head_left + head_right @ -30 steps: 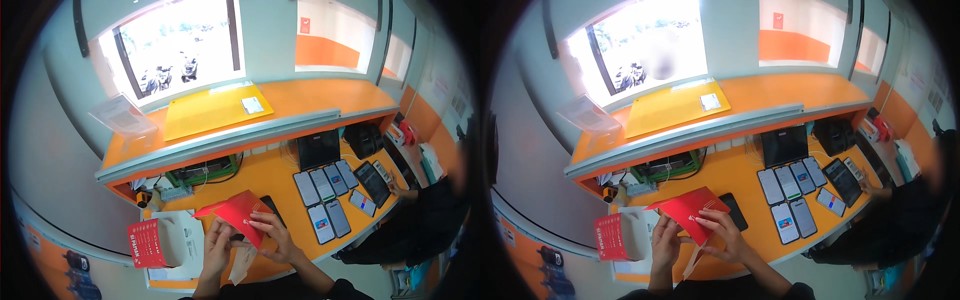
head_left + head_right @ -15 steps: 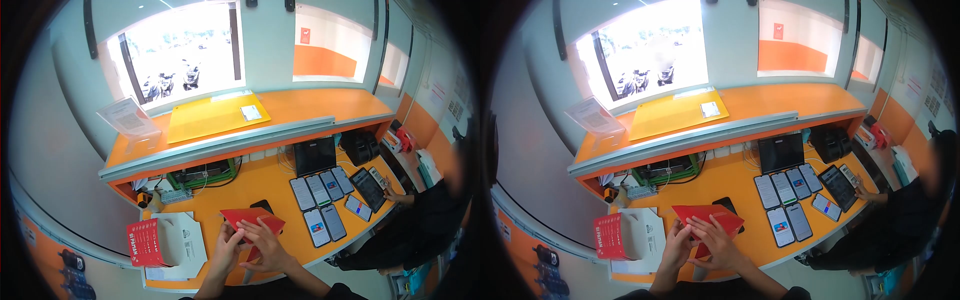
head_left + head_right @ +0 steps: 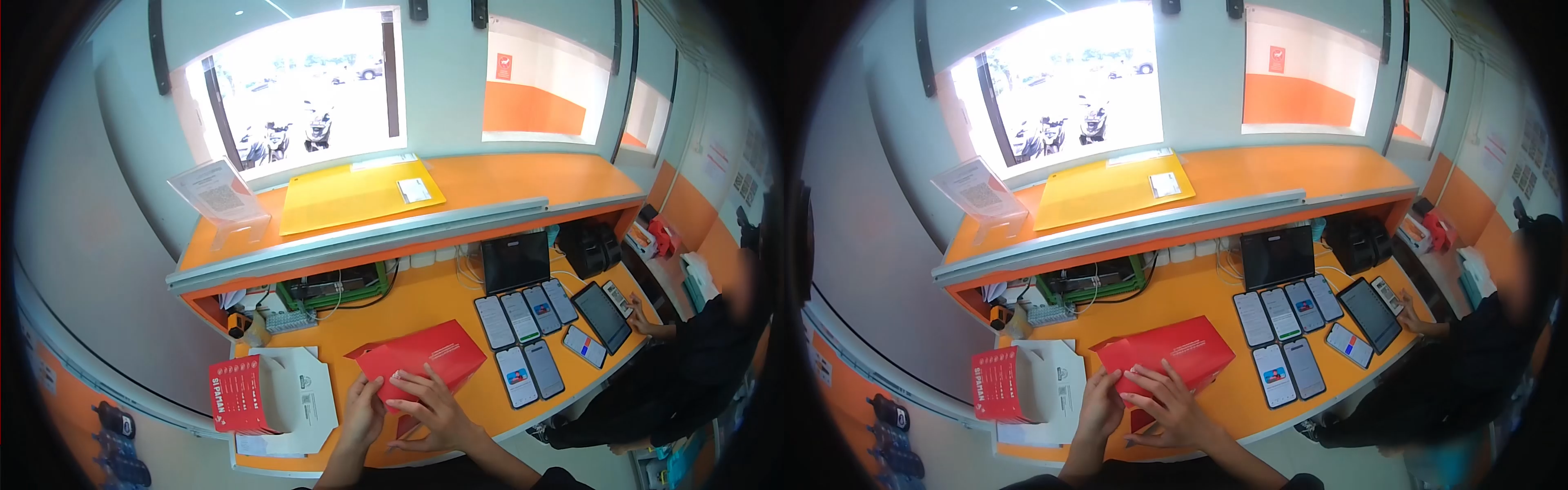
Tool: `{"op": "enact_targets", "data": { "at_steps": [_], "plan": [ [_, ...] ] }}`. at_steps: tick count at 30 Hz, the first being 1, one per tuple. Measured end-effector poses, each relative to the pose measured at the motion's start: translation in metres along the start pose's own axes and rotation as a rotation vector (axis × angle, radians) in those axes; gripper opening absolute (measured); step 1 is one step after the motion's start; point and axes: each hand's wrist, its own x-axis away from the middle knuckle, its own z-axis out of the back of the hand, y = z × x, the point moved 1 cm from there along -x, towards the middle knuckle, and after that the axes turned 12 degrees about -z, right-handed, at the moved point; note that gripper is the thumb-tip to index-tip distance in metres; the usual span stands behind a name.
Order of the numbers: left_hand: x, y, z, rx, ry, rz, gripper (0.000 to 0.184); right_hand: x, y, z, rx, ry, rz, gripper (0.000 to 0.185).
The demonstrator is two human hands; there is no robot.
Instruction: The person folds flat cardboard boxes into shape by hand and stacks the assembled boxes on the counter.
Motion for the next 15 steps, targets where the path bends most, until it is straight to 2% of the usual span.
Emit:
{"op": "enact_targets", "data": {
  "at_steps": [9, 13, 14, 15],
  "plan": [
    [-0.006, 0.009, 0.003, 0.168, 0.004, 0.058, 0.031, -0.002, 0.003, 0.012, 0.148, -0.021, -0.004, 0.053],
    [-0.009, 0.011, -0.009, 0.218, -0.12, 0.086, 0.033, -0.007, 0.003, 0.025, 0.187, 0.038, 0.032, 0.054],
    [-0.013, 0.011, -0.021, 0.232, -0.153, 0.084, 0.033, -0.01, 0.002, 0.032, 0.037, 0.106, 0.06, 0.051],
    [-0.01, 0.013, -0.037, 0.247, -0.212, -0.058, 0.035, -0.012, 0.0, 0.042, -0.112, 0.164, 0.084, 0.049]
  ]
}}
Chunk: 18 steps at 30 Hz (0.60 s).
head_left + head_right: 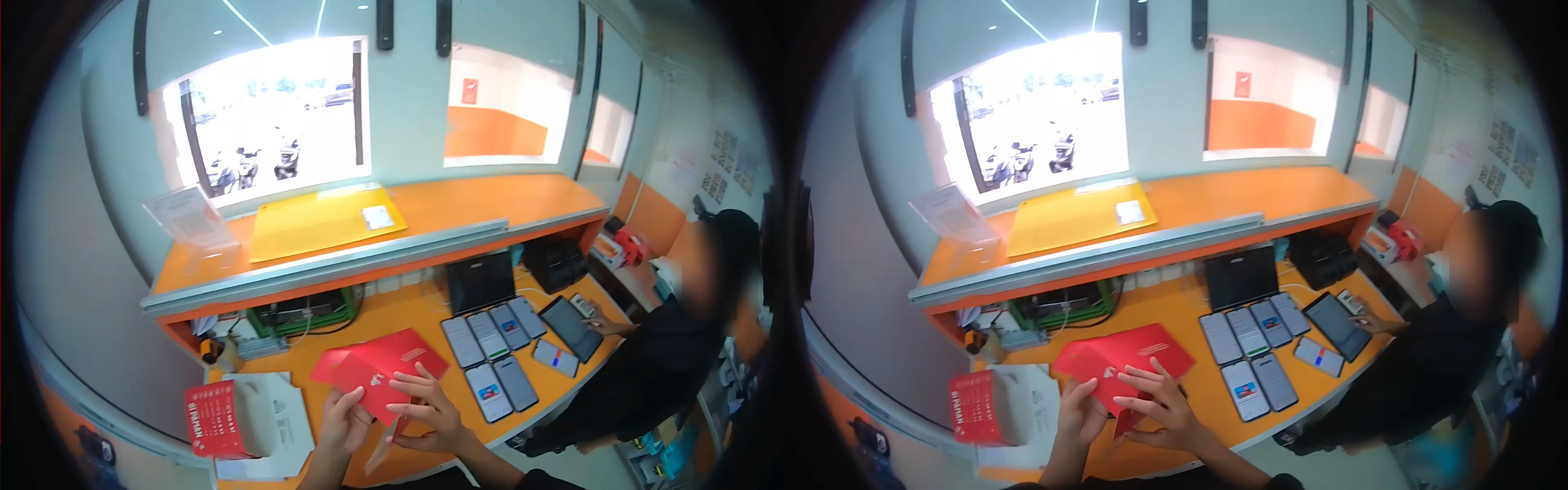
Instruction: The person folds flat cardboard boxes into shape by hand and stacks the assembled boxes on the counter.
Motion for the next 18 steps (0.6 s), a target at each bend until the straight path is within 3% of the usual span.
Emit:
{"op": "enact_targets", "data": {
  "at_steps": [1, 2, 3, 5, 6, 9, 11, 13, 17, 18],
  "plan": [
    [0.004, -0.005, -0.012, 0.002, -0.058, -0.123, 0.037, -0.004, -0.006, 0.008, 0.025, 0.001, -0.008, 0.049],
    [0.01, -0.014, -0.019, -0.037, -0.077, -0.241, 0.049, -0.01, -0.014, 0.017, -0.234, 0.142, 0.04, 0.049],
    [0.016, -0.021, -0.02, -0.024, -0.075, -0.229, 0.049, -0.013, -0.021, 0.022, -0.495, 0.283, 0.093, 0.05],
    [0.027, -0.028, -0.024, -0.422, -0.328, -0.618, 0.054, -0.016, -0.028, 0.016, -0.787, 0.387, 0.232, 0.057],
    [0.025, -0.03, -0.032, -0.368, -0.326, -0.68, 0.054, -0.017, -0.038, 0.018, -0.816, 0.395, 0.186, 0.056],
    [0.015, -0.041, -0.007, -0.262, -0.207, -0.56, 0.051, -0.01, -0.033, 0.016, -0.68, 0.358, -0.013, 0.052],
    [0.01, -0.035, 0.007, -0.266, -0.139, -0.488, 0.048, -0.003, -0.018, 0.019, -0.255, 0.161, -0.127, 0.047],
    [0.015, -0.021, 0.01, -0.186, 0.094, -0.31, 0.043, 0.002, -0.012, 0.013, -0.028, 0.04, -0.126, 0.047],
    [0.027, 0.003, 0.043, -0.288, 0.012, -0.216, 0.038, 0.019, 0.0, -0.006, 0.033, -0.057, -0.085, 0.048],
    [0.027, 0.006, 0.043, -0.381, -0.014, -0.282, 0.037, 0.021, -0.003, -0.008, 0.017, -0.066, -0.092, 0.048]
  ]
}}
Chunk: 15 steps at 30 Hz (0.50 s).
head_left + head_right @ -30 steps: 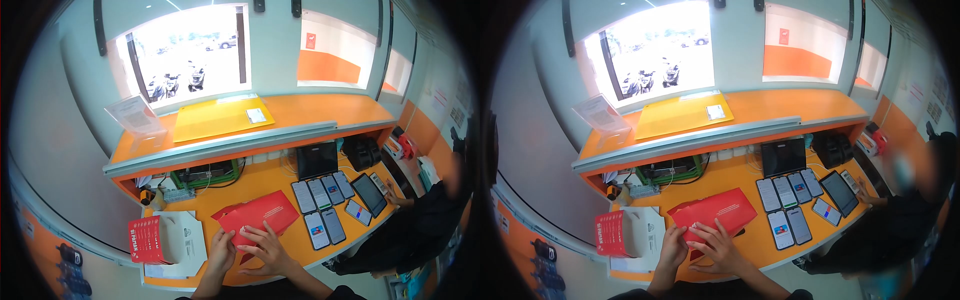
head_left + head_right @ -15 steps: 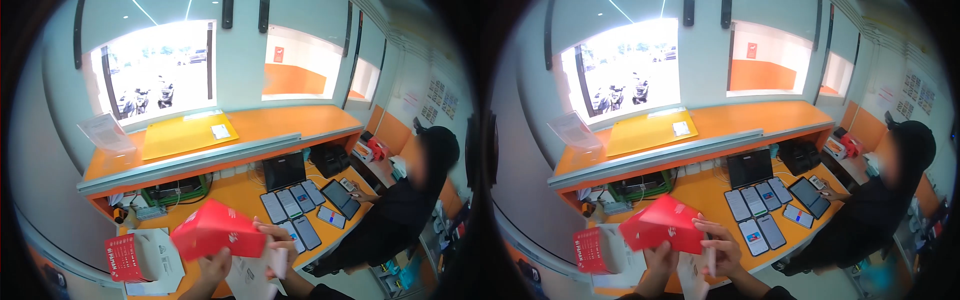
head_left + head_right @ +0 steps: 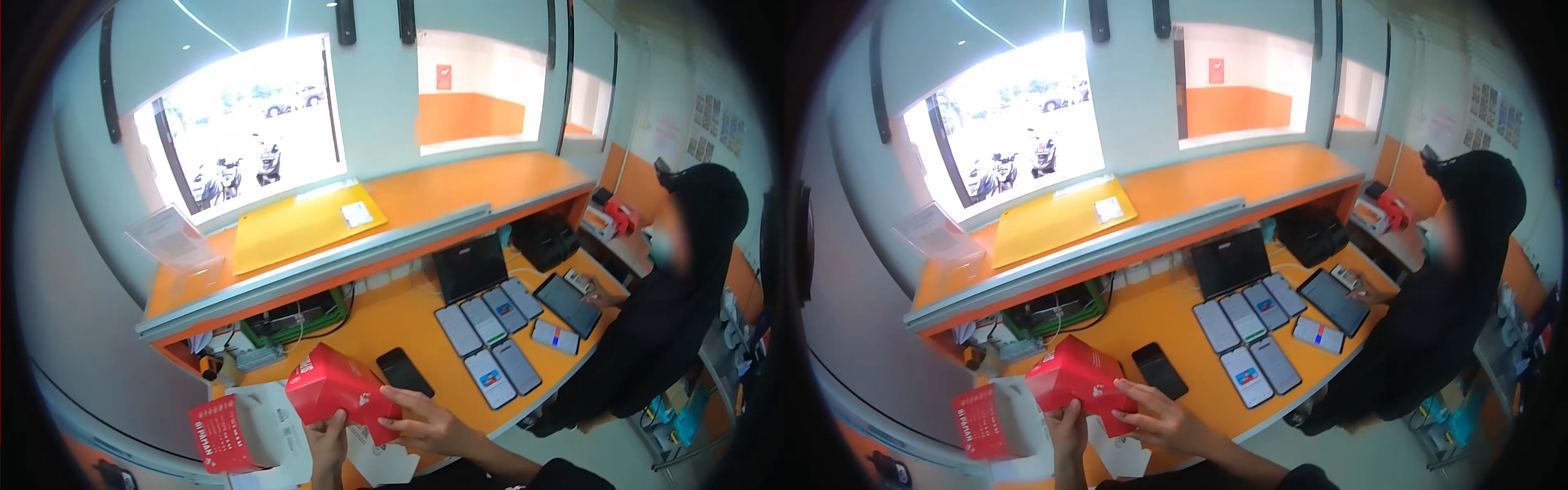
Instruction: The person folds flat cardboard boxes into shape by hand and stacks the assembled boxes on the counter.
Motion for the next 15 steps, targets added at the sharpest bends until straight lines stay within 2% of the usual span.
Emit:
{"op": "enact_targets", "data": {
  "at_steps": [1, 3, 5, 7, 12, 14, 15],
  "plan": [
    [0.001, -0.001, 0.0, -0.021, 0.0, 0.008, 0.037, -0.001, -0.001, 0.001, -0.01, -0.007, -0.002, 0.048],
    [0.007, -0.002, -0.003, -0.371, -0.028, -0.197, 0.03, -0.005, -0.003, 0.004, 0.047, 0.052, 0.009, 0.05],
    [0.014, -0.011, -0.013, -0.403, 0.015, -0.192, 0.028, -0.004, 0.001, 0.007, 0.101, 0.084, 0.004, 0.047],
    [0.017, -0.021, -0.02, -0.433, -0.012, -0.29, 0.031, 0.0, 0.003, 0.006, 0.12, 0.127, -0.005, 0.046],
    [0.017, -0.03, -0.028, -0.301, 0.013, -0.176, 0.025, 0.008, 0.003, 0.006, 0.113, 0.245, -0.035, 0.039],
    [0.024, -0.032, -0.031, -0.097, 0.078, -0.062, 0.02, 0.011, 0.004, 0.005, 0.096, 0.291, -0.041, 0.035],
    [0.029, -0.033, -0.036, -0.098, 0.088, -0.061, 0.02, 0.014, 0.004, 0.003, 0.093, 0.281, -0.043, 0.035]
  ]
}}
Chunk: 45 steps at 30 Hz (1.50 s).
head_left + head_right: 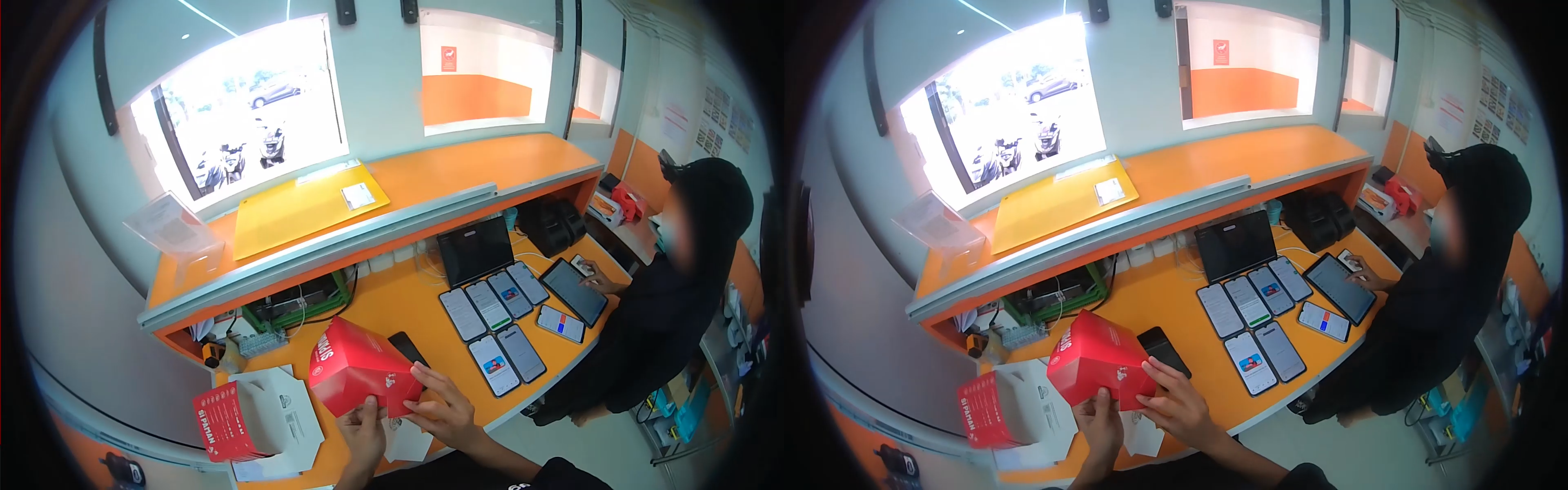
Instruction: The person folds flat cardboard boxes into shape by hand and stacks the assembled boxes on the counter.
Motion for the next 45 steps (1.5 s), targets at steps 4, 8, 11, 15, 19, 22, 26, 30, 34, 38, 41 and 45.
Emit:
{"op": "enact_targets", "data": {
  "at_steps": [4, 8, 11, 15, 19, 22, 26, 30, 34, 38, 41, 45],
  "plan": [
    [0.011, 0.001, -0.008, 0.051, 0.141, 0.113, 0.011, 0.004, 0.005, -0.004, 0.034, 0.063, -0.061, 0.024],
    [0.008, 0.004, -0.005, -0.204, -0.038, 0.134, 0.009, 0.008, 0.004, -0.004, 0.069, 0.039, -0.224, 0.029],
    [-0.006, 0.009, 0.002, -0.521, -0.345, 0.004, 0.005, 0.007, 0.006, -0.006, 0.17, -0.046, -0.233, 0.031],
    [-0.03, 0.03, 0.019, -0.793, -0.638, -0.182, 0.013, -0.005, 0.009, 0.007, -0.035, -0.24, -0.239, 0.037],
    [-0.035, 0.047, 0.029, -0.909, -0.938, -0.136, 0.016, -0.039, -0.02, 0.032, 0.004, -0.137, -0.116, 0.043],
    [-0.034, 0.05, 0.03, -0.946, -1.067, -0.17, 0.019, -0.048, -0.022, 0.028, 0.25, -0.295, 0.056, 0.035],
    [-0.031, 0.05, 0.033, -1.027, -1.029, -0.219, 0.02, -0.036, 0.0, 0.022, 0.268, -0.384, 0.106, 0.022],
    [-0.026, 0.047, 0.041, -1.032, -0.937, -0.152, 0.019, -0.022, 0.017, 0.019, -0.124, -0.229, -0.038, 0.014],
    [-0.024, 0.041, 0.045, -0.973, -0.979, -0.019, 0.018, -0.011, 0.014, 0.014, -0.258, -0.225, -0.092, 0.015],
    [-0.022, 0.036, 0.039, -1.062, -1.068, -0.001, 0.018, -0.009, 0.001, 0.008, -0.02, -0.305, -0.107, 0.012],
    [-0.024, 0.041, 0.026, -1.14, -1.07, -0.048, 0.02, -0.008, -0.002, 0.001, 0.173, -0.353, 0.017, 0.013],
    [-0.026, 0.04, 0.029, -1.2, -1.09, -0.061, 0.021, -0.002, -0.004, -0.005, 0.319, -0.398, 0.051, 0.009]
  ]
}}
